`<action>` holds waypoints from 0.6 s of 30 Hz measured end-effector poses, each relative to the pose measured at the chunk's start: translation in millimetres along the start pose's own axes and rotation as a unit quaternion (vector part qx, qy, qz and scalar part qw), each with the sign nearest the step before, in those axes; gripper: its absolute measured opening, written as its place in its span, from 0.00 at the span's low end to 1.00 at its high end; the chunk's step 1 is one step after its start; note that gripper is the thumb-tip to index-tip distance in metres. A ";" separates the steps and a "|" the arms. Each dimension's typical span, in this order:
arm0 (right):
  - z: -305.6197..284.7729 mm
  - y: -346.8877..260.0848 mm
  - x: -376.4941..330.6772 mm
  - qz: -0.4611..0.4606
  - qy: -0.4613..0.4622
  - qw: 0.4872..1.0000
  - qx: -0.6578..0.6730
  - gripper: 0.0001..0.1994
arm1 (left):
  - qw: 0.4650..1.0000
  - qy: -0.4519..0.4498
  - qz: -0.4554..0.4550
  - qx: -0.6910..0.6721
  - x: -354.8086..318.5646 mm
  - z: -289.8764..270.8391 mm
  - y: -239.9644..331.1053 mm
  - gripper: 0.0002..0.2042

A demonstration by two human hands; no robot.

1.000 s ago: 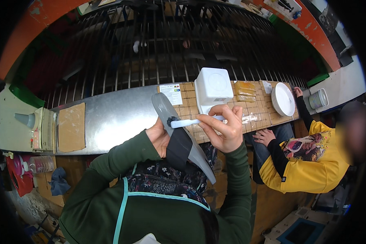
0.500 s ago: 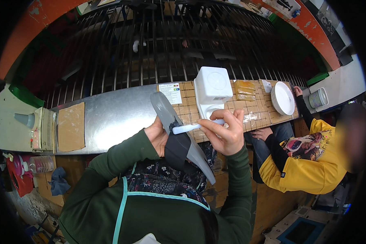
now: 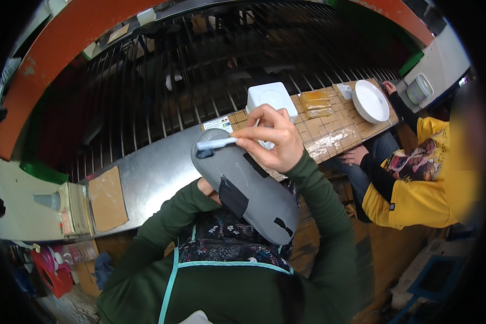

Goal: The person holds a gray plastic component and uses a small brush to apply white paint to its surface. They repeatedly dip the brush into a white paint container and continue painting different areas of the part while standing at a workbench.

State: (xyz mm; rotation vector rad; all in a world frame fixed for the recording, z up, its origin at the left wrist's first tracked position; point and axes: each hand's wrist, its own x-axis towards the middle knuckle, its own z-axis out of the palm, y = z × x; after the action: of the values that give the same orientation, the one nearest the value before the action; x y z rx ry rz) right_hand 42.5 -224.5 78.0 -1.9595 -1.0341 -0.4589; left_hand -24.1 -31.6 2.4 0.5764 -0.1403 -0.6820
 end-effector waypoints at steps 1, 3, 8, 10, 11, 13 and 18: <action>0.5 1.2 1.6 -0.002 0.011 1.000 -0.010 0.09 | 0.999 -0.009 0.024 0.021 2.1 -2.5 -0.9 0.21; -0.6 1.5 1.1 -0.020 0.044 0.998 -0.048 0.10 | 0.995 -0.026 0.070 0.062 4.8 -7.6 -2.3 0.21; -10.4 -6.5 -13.7 -0.084 0.063 0.985 -0.135 0.13 | 0.992 -0.044 0.095 0.076 -0.4 -29.6 5.7 0.22; -15.7 -7.8 -16.3 -0.113 0.024 0.990 -0.080 0.13 | 0.991 -0.027 0.109 0.072 -0.1 -34.8 5.6 0.22; -19.3 -5.4 -14.4 -0.103 -0.007 0.994 -0.047 0.13 | 0.984 -0.030 0.128 0.120 1.9 -35.7 4.2 0.22; -21.7 1.6 -7.2 -0.096 -0.008 0.994 -0.060 0.13 | 0.990 -0.029 0.085 0.107 9.8 -34.2 -0.5 0.22; -21.3 14.6 -0.8 -0.064 0.066 0.988 -0.125 0.12 | 0.984 -0.071 0.094 0.132 18.1 -36.8 -1.0 0.25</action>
State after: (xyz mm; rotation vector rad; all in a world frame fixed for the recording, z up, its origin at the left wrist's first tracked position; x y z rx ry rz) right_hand 55.1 -246.6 82.1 -2.0551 -1.0611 -0.8127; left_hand 0.6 -26.9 -30.0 0.7586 -0.4186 -0.5226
